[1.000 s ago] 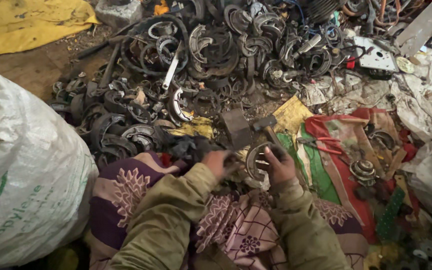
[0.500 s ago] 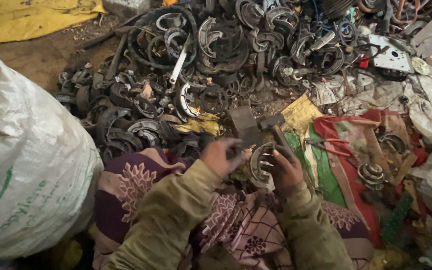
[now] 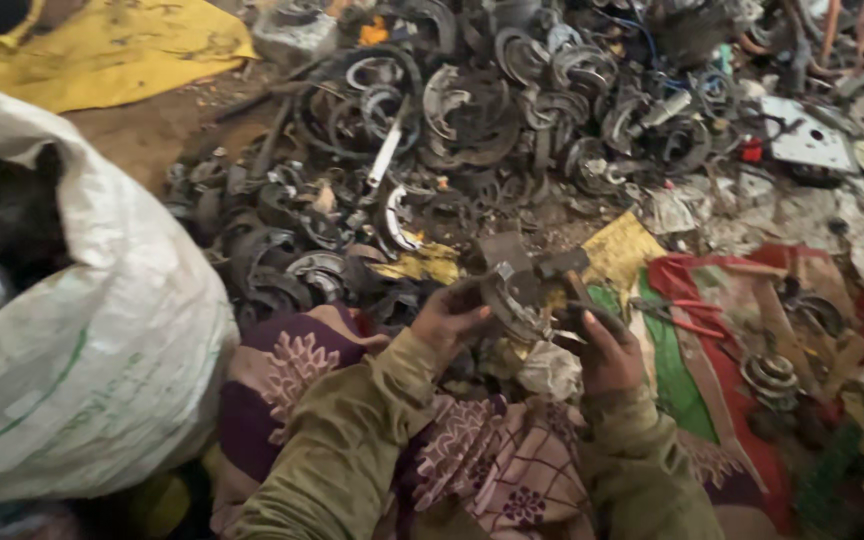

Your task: The person sits on the floor and repeatedly strikes a metal part with a hammer to break it apart. They handle the pieces by hand, separating them and placing them into a nearby bag.

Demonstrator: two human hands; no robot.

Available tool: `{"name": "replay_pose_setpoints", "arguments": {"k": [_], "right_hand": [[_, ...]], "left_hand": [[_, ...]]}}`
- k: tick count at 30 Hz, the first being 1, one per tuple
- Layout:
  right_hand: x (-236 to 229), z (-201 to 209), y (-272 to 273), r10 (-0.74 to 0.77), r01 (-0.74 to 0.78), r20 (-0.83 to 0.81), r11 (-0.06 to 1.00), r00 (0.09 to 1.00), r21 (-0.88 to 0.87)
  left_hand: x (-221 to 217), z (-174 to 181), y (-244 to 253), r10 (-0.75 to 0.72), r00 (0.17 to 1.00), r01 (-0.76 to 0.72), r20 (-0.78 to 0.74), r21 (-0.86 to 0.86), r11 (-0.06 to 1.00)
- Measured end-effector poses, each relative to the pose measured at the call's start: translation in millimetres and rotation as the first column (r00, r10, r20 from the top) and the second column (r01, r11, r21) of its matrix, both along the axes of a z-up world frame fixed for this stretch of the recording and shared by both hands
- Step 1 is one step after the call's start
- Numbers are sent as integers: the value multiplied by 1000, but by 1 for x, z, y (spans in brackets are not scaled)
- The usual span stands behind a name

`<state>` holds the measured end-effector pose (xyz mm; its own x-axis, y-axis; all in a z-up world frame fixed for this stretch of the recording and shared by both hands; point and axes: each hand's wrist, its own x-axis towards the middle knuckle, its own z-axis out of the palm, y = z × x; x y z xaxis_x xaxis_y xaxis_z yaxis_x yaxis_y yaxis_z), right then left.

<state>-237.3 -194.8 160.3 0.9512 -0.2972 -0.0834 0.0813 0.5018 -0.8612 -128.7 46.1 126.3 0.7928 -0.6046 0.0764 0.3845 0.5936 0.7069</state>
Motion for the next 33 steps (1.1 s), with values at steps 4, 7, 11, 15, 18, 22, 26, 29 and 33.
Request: {"name": "replay_pose_setpoints", "arguments": {"k": [4, 7, 11, 15, 18, 22, 26, 29, 33], "right_hand": [[-1, -6, -4, 41, -40, 23, 999, 999, -30], [2, -12, -1, 60, -61, -15, 994, 998, -90], [2, -18, -1, 66, -75, -75, 989, 995, -124], [2, -17, 1, 71, -73, -22, 993, 997, -91], [4, -14, 2, 81, -88, -53, 987, 995, -131], [3, -7, 7, 108, -112, -34, 984, 994, -142], [3, -3, 10, 105, -106, -16, 985, 994, -138], [1, -3, 12, 119, -117, 7, 981, 993, -155], [0, -8, 10, 111, -107, 13, 979, 994, -172]], "left_hand": [[-2, 13, 7, -101, 992, 81, -81, -220, 972], [-3, 17, 11, -119, 989, 96, -85, -229, 969], [-2, 4, 7, -101, 993, 82, -55, -284, 955], [5, -8, 0, 16, 1000, -10, 20, -242, 970], [11, -11, -3, 105, 988, -87, 109, -164, 983], [9, -8, 1, 107, 992, -100, 66, -98, 990], [7, -6, -2, 111, 991, -108, 76, -54, 993], [6, -2, -5, 106, 993, -104, 54, -43, 994], [1, 14, -1, 90, 987, -92, 134, 9, 996]]}}
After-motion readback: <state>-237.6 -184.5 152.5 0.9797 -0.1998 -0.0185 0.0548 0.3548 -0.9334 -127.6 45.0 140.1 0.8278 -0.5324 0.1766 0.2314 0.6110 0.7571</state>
